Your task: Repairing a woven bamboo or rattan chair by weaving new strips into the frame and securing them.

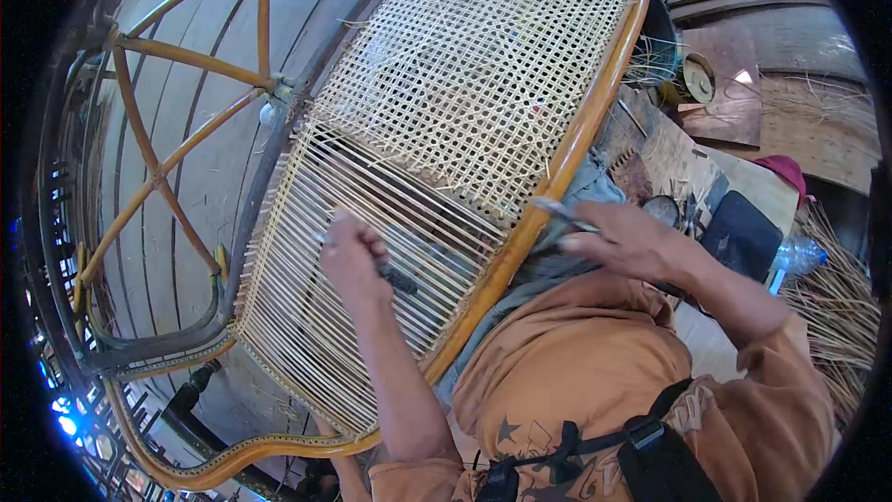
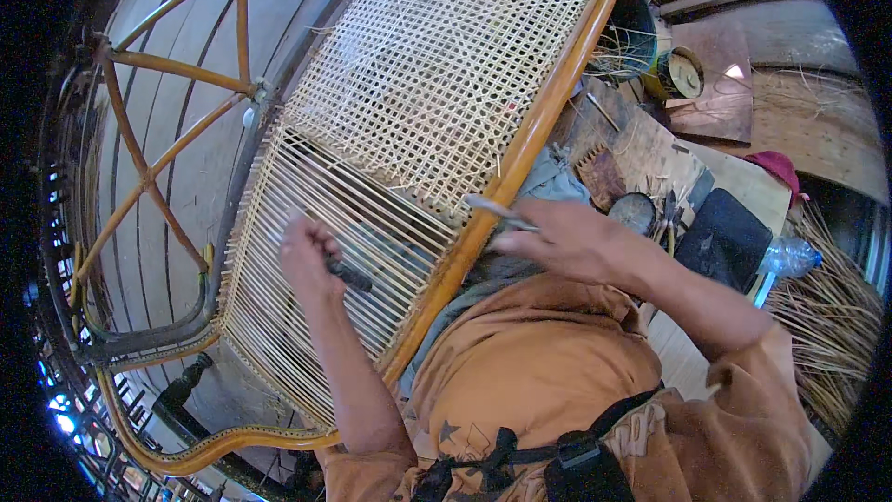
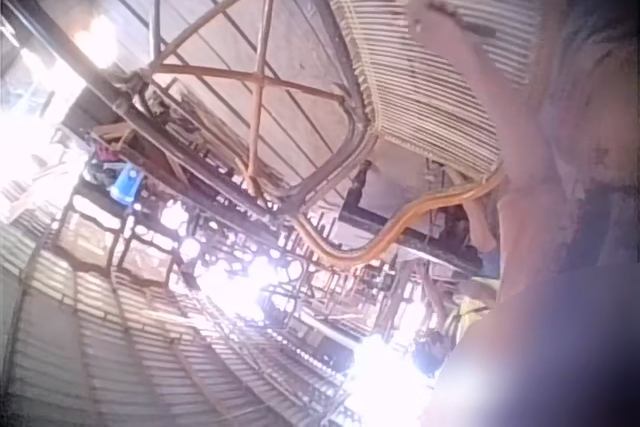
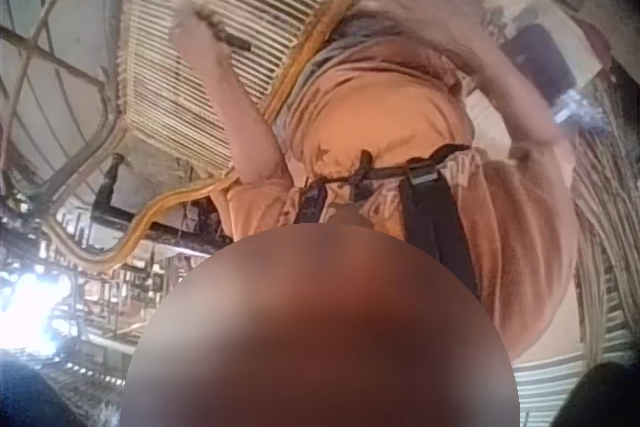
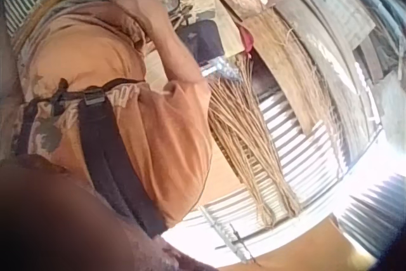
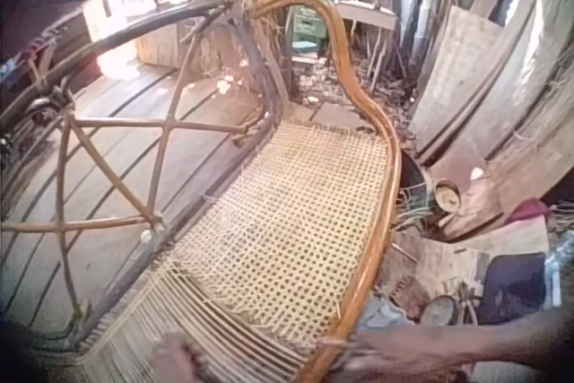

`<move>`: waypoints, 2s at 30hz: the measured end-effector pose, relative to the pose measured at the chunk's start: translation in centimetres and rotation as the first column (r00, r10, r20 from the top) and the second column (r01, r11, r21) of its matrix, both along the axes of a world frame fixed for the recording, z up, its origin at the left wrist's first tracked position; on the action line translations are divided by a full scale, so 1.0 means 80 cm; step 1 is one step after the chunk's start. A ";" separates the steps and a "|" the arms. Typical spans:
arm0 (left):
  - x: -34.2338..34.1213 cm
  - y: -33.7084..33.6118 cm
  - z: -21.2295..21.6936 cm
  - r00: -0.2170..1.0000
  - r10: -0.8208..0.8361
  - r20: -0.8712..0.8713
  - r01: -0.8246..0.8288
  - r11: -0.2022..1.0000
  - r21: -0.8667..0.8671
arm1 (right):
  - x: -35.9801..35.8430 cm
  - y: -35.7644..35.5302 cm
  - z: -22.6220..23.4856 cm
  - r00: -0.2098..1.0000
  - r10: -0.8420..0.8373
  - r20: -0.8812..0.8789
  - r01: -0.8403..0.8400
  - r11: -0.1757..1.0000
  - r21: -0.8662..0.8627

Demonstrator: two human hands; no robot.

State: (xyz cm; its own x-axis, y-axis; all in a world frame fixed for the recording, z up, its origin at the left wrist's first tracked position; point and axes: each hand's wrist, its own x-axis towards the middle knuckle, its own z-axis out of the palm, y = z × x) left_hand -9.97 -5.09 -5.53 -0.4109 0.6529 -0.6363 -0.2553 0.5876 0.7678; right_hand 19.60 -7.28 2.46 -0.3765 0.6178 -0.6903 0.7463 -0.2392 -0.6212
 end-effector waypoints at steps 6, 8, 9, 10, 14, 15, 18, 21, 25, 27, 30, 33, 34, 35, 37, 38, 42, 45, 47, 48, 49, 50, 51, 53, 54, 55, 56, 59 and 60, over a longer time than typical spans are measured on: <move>-0.002 -0.022 -0.001 0.951 0.205 0.230 -0.227 0.971 0.072 | 0.119 -0.140 -0.061 0.844 -0.264 0.467 0.220 0.964 0.147; 0.009 -0.034 -0.003 0.961 0.115 0.250 -0.144 0.984 0.104 | 0.141 -0.168 -0.082 0.880 -0.336 0.336 0.209 0.909 0.361; 0.016 -0.041 -0.003 0.949 0.104 0.297 -0.139 0.986 0.097 | 0.139 -0.159 -0.082 0.893 -0.389 0.227 0.179 0.769 0.614; 0.022 -0.047 -0.002 0.934 0.100 0.342 -0.137 0.987 0.088 | 0.138 -0.137 -0.081 0.857 -0.480 0.187 0.281 0.740 0.611; 0.061 -0.064 0.014 0.918 0.117 0.378 -0.150 0.987 0.058 | 0.181 -0.046 -0.154 0.795 -0.603 0.073 0.318 0.516 0.796; 0.077 -0.064 0.027 0.911 0.146 0.385 -0.163 0.987 0.011 | 0.196 -0.026 -0.181 0.820 -0.569 0.063 0.259 0.467 0.845; 0.081 -0.091 0.024 0.855 0.023 0.518 -0.046 0.999 0.030 | 0.212 0.009 -0.218 0.787 -0.553 0.274 0.128 0.580 0.804; 0.088 -0.116 0.022 0.877 -0.041 0.480 0.049 0.999 -0.005 | 0.235 0.024 -0.252 0.677 -0.671 0.304 0.366 0.664 0.652; 0.092 -0.127 0.026 0.898 -0.055 0.437 0.060 0.998 0.002 | 0.206 0.038 -0.195 0.764 -0.552 0.334 0.192 0.689 0.699; 0.093 -0.131 0.025 0.892 -0.046 0.450 0.044 0.999 0.016 | 0.194 0.045 -0.171 0.779 -0.552 0.297 0.199 0.667 0.718; 0.099 -0.131 0.024 0.914 -0.115 0.390 0.094 0.993 0.072 | 0.209 0.067 -0.193 0.859 -0.441 0.259 0.065 0.598 0.799; 0.100 -0.132 0.023 0.941 -0.162 0.298 0.139 0.986 0.097 | 0.197 0.080 -0.192 0.855 -0.395 0.335 0.004 0.652 0.758; 0.099 -0.132 0.022 0.941 -0.163 0.297 0.139 0.985 0.102 | 0.190 0.086 -0.192 0.840 -0.375 0.392 0.010 0.733 0.680; 0.099 -0.133 0.021 0.941 -0.179 0.286 0.153 0.982 0.110 | 0.179 0.091 -0.180 0.803 -0.382 0.456 0.029 0.791 0.611; 0.098 -0.134 0.018 0.937 -0.204 0.285 0.173 0.976 0.130 | 0.168 0.100 -0.178 0.802 -0.400 0.444 0.045 0.781 0.623; 0.098 -0.134 0.019 0.934 -0.211 0.287 0.179 0.975 0.132 | 0.167 0.101 -0.176 0.800 -0.415 0.432 0.059 0.773 0.632; 0.097 -0.135 0.013 0.930 -0.168 0.325 0.144 0.985 0.098 | 0.181 0.108 -0.241 0.792 -0.503 0.345 0.155 0.713 0.684; 0.100 -0.134 0.017 0.939 -0.164 0.303 0.146 0.986 0.082 | 0.179 0.098 -0.205 0.839 -0.385 0.384 -0.050 0.649 0.759; 0.103 -0.131 0.018 0.946 -0.165 0.279 0.150 0.986 0.074 | 0.191 0.092 -0.187 0.830 -0.477 0.290 0.107 0.646 0.756; 0.100 -0.132 0.016 0.942 -0.151 0.300 0.137 0.988 0.066 | 0.195 0.092 -0.193 0.830 -0.478 0.287 0.110 0.645 0.756; 0.098 -0.134 0.017 0.939 -0.131 0.318 0.119 0.991 0.057 | 0.200 0.094 -0.205 0.832 -0.503 0.234 0.157 0.619 0.770; 0.098 -0.136 0.018 0.942 -0.122 0.311 0.110 0.992 0.056 | 0.202 0.097 -0.220 0.834 -0.522 0.177 0.205 0.592 0.779; 0.098 -0.136 0.020 0.943 -0.117 0.311 0.108 0.993 0.045 | 0.213 0.094 -0.239 0.844 -0.510 0.169 0.205 0.597 0.776; 0.094 -0.134 0.019 0.956 -0.070 0.283 0.063 0.997 0.033 | 0.231 0.094 -0.279 0.900 -0.430 0.072 0.201 0.557 0.806; 0.092 -0.134 0.013 0.963 -0.073 0.261 0.087 0.995 -0.042 | 0.213 0.103 -0.242 0.833 -0.501 0.236 0.247 0.717 0.652; 0.092 -0.132 0.011 0.965 -0.084 0.248 0.116 0.987 -0.115 | 0.213 0.100 -0.223 0.818 -0.540 0.200 0.250 0.646 0.722; 0.095 -0.130 0.010 0.973 -0.053 0.226 0.080 0.990 -0.114 | 0.229 0.092 -0.230 0.812 -0.565 0.145 0.261 0.575 0.776; 0.101 -0.125 0.008 0.966 -0.137 0.219 0.144 0.989 -0.018 | 0.248 0.081 -0.238 0.871 -0.447 0.205 0.189 0.689 0.699; 0.101 -0.126 0.010 0.959 -0.141 0.244 0.144 0.990 0.004 | 0.258 0.073 -0.241 0.875 -0.459 0.153 0.208 0.642 0.738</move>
